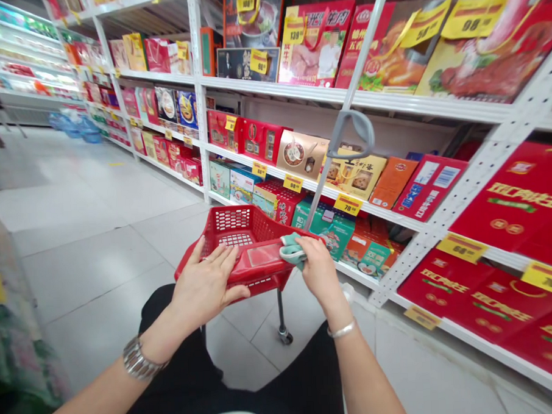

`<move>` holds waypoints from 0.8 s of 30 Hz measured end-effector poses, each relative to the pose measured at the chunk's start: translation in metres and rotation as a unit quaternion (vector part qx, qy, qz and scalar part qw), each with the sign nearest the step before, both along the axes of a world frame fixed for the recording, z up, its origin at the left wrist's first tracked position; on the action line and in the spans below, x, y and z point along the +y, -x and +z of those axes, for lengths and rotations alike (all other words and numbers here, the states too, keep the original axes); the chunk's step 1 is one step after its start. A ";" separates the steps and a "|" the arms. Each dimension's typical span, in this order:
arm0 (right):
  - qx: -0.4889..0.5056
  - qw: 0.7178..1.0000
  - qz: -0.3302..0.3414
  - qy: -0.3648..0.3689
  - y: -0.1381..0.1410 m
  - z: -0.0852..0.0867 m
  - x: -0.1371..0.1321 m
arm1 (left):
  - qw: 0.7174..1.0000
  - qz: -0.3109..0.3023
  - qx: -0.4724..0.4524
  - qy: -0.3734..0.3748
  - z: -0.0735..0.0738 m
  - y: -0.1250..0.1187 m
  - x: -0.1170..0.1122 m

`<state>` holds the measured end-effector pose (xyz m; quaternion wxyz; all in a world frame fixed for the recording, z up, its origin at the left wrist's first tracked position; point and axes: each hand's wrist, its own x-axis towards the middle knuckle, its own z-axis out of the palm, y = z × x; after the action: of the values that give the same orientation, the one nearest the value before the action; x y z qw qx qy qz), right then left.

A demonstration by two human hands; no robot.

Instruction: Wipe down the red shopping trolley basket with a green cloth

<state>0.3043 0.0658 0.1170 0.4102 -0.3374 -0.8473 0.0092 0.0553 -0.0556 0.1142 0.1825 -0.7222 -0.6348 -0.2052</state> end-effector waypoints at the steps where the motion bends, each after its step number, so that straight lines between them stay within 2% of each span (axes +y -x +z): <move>1: -0.008 1.000 -0.017 0.000 -0.009 0.000 0.013 | 1.000 0.000 0.000 -0.001 0.000 0.001 0.000; 7: -0.042 0.994 -0.090 0.045 -0.045 0.000 0.071 | 1.000 0.001 0.019 0.000 0.002 0.001 0.001; 11: -0.050 0.996 -0.047 0.059 -0.044 0.002 0.082 | 1.000 0.005 0.019 -0.002 0.003 0.001 0.001; 15: -0.068 0.996 -0.017 0.057 -0.038 0.008 0.073 | 1.000 -0.010 0.019 -0.009 0.003 0.004 0.001; 19: -0.075 0.995 0.002 0.070 -0.040 0.015 0.053 | 0.999 -0.036 0.026 -0.003 0.004 0.012 0.002; 24: -0.104 0.992 0.013 0.066 -0.043 0.027 0.012 | 0.996 -0.079 0.045 -0.012 0.000 0.039 0.004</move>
<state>0.3471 0.0781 0.1444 0.2971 -0.3514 -0.8871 0.0351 0.0163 -0.0519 0.1145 0.2026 -0.7763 -0.5645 -0.1940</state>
